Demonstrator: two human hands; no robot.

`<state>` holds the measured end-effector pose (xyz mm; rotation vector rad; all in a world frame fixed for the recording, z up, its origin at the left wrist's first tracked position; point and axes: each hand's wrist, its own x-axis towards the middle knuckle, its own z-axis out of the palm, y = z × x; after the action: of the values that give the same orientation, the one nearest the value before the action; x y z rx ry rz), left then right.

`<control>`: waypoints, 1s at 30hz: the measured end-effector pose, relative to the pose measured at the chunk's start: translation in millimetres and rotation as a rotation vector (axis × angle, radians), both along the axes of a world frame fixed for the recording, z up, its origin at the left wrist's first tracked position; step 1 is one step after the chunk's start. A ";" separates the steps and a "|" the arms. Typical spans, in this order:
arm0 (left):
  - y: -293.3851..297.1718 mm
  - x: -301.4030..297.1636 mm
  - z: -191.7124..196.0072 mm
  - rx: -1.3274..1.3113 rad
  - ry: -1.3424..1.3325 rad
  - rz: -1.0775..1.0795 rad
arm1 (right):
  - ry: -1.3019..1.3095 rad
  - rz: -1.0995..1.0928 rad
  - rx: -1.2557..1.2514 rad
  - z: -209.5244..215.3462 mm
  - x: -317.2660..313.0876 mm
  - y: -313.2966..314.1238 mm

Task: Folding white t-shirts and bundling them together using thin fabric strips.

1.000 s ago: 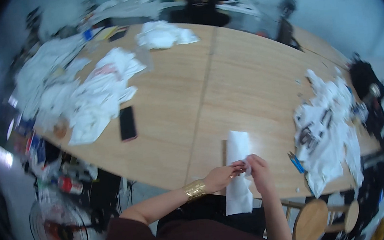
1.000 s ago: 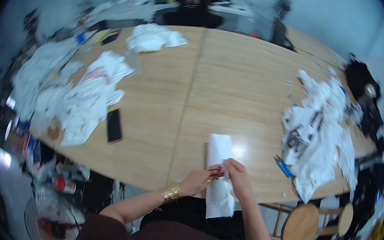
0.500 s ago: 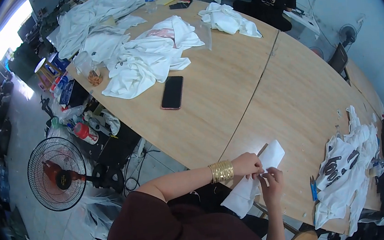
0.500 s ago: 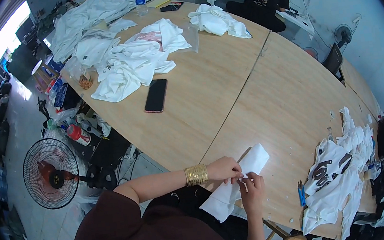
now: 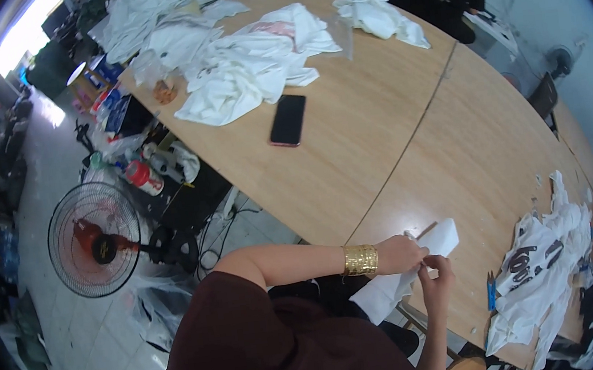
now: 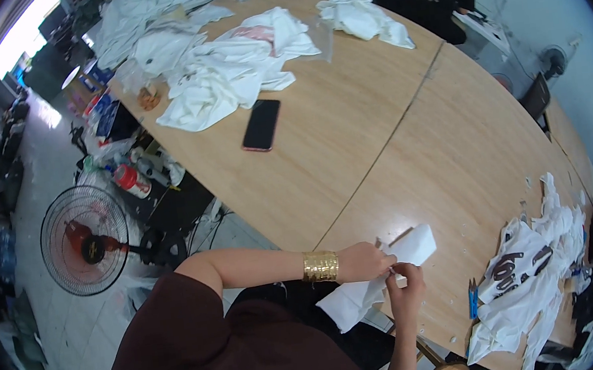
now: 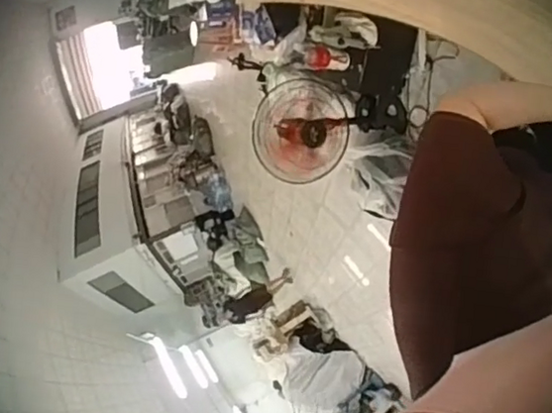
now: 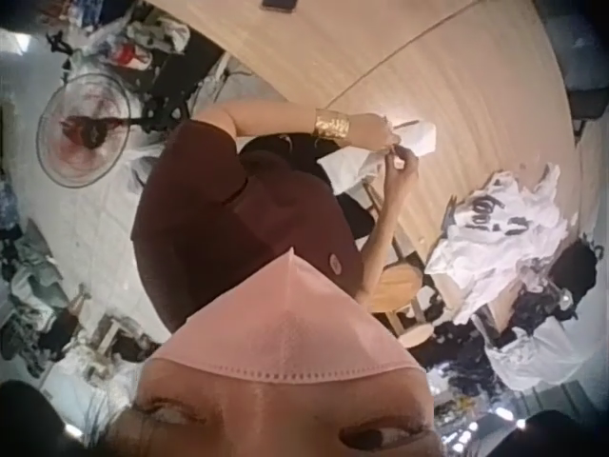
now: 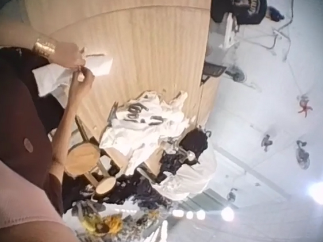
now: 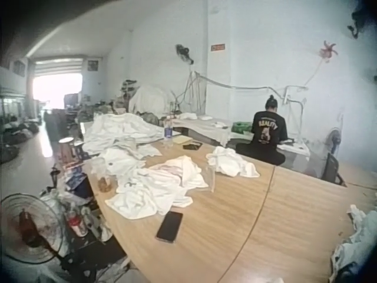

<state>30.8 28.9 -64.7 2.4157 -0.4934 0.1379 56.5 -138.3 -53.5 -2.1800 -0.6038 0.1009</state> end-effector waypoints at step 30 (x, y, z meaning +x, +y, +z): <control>13.8 13.4 -8.7 -0.748 0.572 0.152 | -0.043 -0.174 -0.159 0.6 -3.2 -17.9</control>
<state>44.2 42.7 -73.5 1.6428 0.0226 -0.2598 53.4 -156.2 -52.9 -2.3845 -0.4408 0.0092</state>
